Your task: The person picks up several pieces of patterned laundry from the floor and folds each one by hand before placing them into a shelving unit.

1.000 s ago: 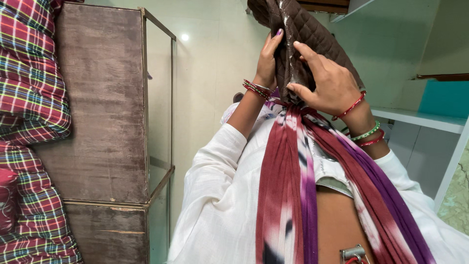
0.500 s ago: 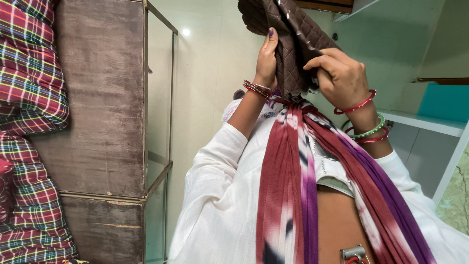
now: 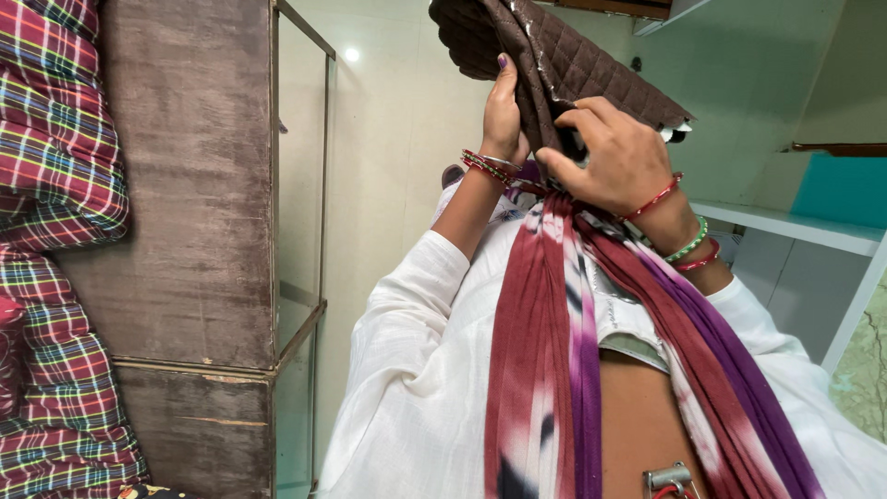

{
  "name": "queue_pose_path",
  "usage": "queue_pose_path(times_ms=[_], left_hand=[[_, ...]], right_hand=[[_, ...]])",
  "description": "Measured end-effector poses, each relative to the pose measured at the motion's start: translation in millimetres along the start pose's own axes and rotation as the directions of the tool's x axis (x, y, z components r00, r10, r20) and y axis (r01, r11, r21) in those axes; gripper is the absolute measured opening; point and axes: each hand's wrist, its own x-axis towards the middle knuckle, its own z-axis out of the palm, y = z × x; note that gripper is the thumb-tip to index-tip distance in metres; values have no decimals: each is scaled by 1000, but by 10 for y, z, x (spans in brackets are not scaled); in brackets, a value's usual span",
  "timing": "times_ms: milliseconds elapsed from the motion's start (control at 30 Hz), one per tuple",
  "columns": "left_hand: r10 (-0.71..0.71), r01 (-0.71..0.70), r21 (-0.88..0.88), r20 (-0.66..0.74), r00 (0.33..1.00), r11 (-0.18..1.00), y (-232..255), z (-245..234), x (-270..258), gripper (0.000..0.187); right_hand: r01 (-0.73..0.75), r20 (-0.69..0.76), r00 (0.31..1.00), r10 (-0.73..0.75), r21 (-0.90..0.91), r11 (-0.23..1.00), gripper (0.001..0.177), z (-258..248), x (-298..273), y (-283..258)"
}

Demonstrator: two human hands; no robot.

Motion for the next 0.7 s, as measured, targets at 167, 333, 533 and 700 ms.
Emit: queue_pose_path(times_ms=[167,333,533,700], left_hand=[[22,-21,-7,35,999,1000,-13,-91,64,55],[-37,41,-64,65,997,997,109,-55,-2,56],[-23,22,61,20,1000,998,281,202,-204,66],[68,-83,427,51,996,900,243,176,-129,57]], right_hand=[[50,-101,993,-55,-48,998,20,120,34,-101],[98,-115,987,-110,-110,989,21,22,-33,26],[351,52,936,-347,-108,930,22,327,-45,-19],[79,94,984,-150,526,847,42,170,-100,298]])
